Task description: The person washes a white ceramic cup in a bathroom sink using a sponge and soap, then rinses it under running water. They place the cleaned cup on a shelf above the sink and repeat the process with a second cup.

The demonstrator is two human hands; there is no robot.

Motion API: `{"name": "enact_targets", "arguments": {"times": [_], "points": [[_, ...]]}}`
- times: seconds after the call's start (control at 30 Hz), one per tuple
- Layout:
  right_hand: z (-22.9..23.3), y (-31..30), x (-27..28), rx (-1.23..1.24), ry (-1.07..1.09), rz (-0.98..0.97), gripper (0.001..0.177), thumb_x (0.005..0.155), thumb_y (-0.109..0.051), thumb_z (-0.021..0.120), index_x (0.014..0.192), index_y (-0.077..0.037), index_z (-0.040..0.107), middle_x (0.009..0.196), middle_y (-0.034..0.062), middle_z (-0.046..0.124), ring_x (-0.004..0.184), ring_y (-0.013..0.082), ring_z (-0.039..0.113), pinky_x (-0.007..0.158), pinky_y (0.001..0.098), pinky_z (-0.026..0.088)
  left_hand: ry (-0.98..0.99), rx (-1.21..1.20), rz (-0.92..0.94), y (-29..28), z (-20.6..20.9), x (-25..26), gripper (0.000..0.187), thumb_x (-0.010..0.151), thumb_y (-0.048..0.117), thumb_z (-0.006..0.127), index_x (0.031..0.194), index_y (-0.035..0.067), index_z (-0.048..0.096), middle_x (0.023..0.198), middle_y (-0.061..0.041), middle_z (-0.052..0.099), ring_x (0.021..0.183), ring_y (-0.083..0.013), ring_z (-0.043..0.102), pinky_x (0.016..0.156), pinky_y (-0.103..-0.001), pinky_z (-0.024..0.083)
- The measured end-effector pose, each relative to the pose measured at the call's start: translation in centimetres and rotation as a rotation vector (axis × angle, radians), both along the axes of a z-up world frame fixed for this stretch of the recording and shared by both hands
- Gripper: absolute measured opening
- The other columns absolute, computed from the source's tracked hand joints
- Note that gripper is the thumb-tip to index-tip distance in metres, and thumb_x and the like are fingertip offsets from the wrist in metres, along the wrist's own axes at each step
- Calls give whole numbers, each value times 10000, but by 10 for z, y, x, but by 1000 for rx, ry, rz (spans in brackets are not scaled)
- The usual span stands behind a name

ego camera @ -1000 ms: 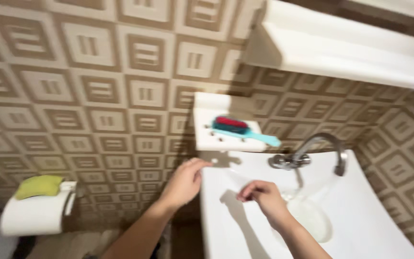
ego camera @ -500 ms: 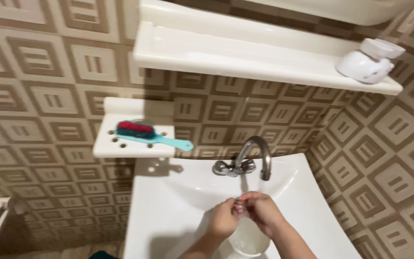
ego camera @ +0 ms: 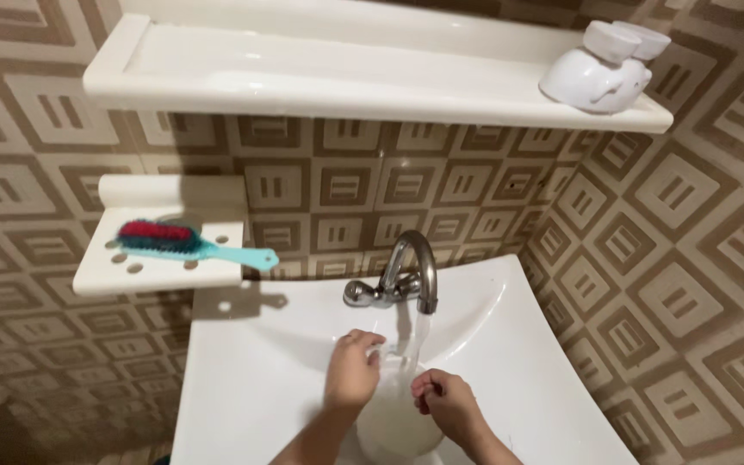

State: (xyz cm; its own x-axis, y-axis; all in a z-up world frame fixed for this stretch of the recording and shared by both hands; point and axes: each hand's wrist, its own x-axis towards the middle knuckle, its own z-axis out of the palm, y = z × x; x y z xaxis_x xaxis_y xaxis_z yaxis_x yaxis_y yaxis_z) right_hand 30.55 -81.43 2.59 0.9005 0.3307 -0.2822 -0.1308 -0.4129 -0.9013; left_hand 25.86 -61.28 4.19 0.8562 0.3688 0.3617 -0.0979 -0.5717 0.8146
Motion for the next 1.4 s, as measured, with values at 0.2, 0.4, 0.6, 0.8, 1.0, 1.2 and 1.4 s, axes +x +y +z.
{"name": "enact_targets", "arguments": {"times": [0.2,0.4,0.6,0.8,1.0,1.2,1.4], "points": [[44,46,21,410,581,-113,204,789,124,456,888,49,617,830,142,665,705,265,648,719,405,590,155,81,287,46,45,61,427,950,317,636,1272,42,582,1134,-257,631,1043,-444,622,859,-514,513],[57,55,29,450,683,-139,231,819,98,459,929,63,659,897,211,695,778,315,679,729,412,595,851,-503,68,63,53,136,746,964,687,544,1111,-31,684,940,-257,767,854,-388,773,780,-483,635],[47,50,32,561,813,-256,174,866,114,492,951,125,643,905,233,696,809,344,687,769,433,606,285,3,185,53,-19,136,356,890,433,663,954,85,709,793,-166,760,804,-401,716,745,-500,562],[54,46,39,636,798,-319,180,919,80,502,992,145,653,948,227,707,879,324,701,858,421,623,58,239,3,69,-14,125,301,908,368,686,906,67,663,785,-164,717,753,-408,705,682,-514,561],[39,31,32,-347,-331,163,247,853,-13,576,974,-62,786,982,93,827,894,185,789,858,333,627,265,274,-49,69,-4,122,311,979,387,632,1072,90,639,1042,-177,724,935,-399,703,805,-492,560],[4,-18,-8,-730,-334,673,184,895,-83,617,992,-112,771,990,60,797,922,187,755,884,330,582,-282,647,180,54,11,74,469,810,285,642,1214,48,623,1284,-213,602,1161,-403,545,922,-565,409],[-58,-53,-8,-748,-485,735,115,922,-126,651,979,-130,751,956,32,775,917,187,736,886,329,551,-23,223,-420,29,-21,-2,508,746,46,669,1252,74,625,1310,-169,589,1255,-403,515,1032,-566,397]]}}
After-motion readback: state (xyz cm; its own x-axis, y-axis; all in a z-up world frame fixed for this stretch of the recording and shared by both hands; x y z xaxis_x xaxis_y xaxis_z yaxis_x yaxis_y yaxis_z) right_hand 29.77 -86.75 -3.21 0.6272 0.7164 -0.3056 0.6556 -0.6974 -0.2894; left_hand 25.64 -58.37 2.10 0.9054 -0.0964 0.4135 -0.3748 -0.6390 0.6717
